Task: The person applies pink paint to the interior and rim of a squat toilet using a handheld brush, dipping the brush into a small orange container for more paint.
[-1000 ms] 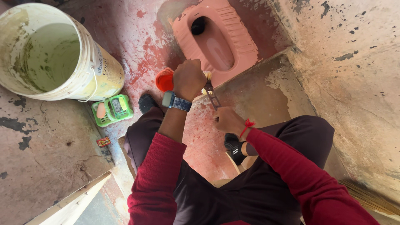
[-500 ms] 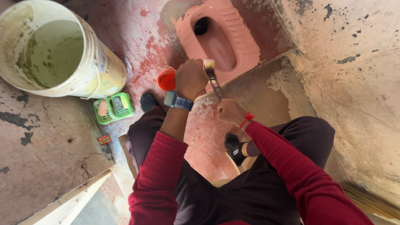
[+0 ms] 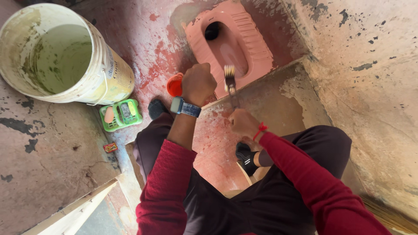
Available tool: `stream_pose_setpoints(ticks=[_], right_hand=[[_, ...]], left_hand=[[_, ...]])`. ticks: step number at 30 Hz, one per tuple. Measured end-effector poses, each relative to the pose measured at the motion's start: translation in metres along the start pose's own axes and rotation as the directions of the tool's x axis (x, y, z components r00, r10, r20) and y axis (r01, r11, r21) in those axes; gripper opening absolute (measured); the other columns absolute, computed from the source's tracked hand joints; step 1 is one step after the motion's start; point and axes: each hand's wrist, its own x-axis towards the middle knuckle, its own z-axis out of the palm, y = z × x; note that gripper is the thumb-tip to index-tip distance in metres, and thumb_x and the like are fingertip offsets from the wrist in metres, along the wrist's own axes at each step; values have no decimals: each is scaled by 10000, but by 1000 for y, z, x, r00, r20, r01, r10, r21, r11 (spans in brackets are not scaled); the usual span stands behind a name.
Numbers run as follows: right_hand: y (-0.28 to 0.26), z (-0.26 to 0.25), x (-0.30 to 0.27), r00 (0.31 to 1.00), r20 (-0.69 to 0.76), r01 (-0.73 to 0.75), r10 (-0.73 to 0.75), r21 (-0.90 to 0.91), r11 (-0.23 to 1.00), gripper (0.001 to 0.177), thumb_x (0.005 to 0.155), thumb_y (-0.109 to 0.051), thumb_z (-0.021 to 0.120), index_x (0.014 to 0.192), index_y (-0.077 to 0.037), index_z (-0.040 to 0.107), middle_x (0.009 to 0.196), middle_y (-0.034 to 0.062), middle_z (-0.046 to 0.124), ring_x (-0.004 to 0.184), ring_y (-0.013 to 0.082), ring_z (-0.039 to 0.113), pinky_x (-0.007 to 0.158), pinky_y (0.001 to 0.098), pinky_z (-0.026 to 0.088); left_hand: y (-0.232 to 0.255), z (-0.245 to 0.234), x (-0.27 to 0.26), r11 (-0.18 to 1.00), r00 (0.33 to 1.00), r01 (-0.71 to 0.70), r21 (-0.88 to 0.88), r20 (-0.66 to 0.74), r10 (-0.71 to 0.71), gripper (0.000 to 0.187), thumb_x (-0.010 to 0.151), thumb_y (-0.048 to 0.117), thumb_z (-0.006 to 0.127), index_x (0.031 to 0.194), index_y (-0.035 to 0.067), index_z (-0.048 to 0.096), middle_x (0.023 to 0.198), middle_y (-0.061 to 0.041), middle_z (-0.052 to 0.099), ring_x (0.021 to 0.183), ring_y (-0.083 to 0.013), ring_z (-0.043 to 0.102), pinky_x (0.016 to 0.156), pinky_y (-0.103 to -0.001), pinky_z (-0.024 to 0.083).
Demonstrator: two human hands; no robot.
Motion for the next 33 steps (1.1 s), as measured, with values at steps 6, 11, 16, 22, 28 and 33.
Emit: stream_pose_setpoints(ticks=[6, 11, 16, 22, 28, 33], right_hand=[[-3, 0, -1, 990, 97, -106, 100, 53, 993, 64, 705, -71, 648, 682, -35, 696, 744, 234, 624, 713, 431, 651, 688, 510, 531], [-9, -15, 5, 994, 90, -66, 65, 9, 998, 121, 692, -93, 686, 633, -3, 630, 699, 252, 591, 717, 450, 619, 766, 498, 533], [3, -18, 14, 997, 56, -47, 46, 19, 999, 191, 699, -94, 676, 575, 5, 570, 658, 251, 569, 667, 444, 591, 743, 513, 515], [-4, -27, 24, 984, 123, -127, 131, -35, 991, 262, 781, -123, 663, 589, 5, 541, 661, 246, 547, 619, 433, 563, 645, 543, 472], [-3, -25, 30, 997, 46, -50, 54, -81, 995, 221, 729, -129, 667, 554, -26, 579, 670, 227, 592, 656, 422, 596, 673, 532, 503], [-13, -20, 34, 996, 56, -58, 65, -116, 992, 135, 681, -113, 682, 594, -35, 616, 684, 217, 608, 694, 422, 617, 660, 548, 502]], left_hand=[[-2, -22, 1, 996, 993, 90, -4, 71, -90, 154, 844, 123, 617, 886, 3, 705, 918, -268, 710, 861, -468, 700, 769, -544, 557], [-7, -28, 7, 997, 997, 72, -27, 44, -71, 139, 839, 80, 606, 871, -11, 707, 896, -284, 705, 874, -455, 702, 797, -531, 563], [-13, -23, 6, 997, 997, 70, -15, 30, -69, 139, 844, 86, 613, 870, -12, 707, 895, -281, 705, 875, -453, 698, 799, -538, 556], [-12, -17, 2, 999, 1000, 27, -37, 12, -26, 135, 842, 91, 618, 866, -13, 701, 889, -272, 707, 873, -441, 704, 809, -529, 555], [-13, -9, -2, 999, 1000, -10, 30, 4, 9, 135, 850, 108, 642, 899, -7, 693, 945, -241, 693, 918, -425, 684, 841, -523, 540], [-4, -8, -3, 994, 997, -40, 98, 62, 34, 232, 823, 102, 649, 1023, -16, 665, 1060, -226, 646, 1035, -418, 618, 850, -510, 535]])
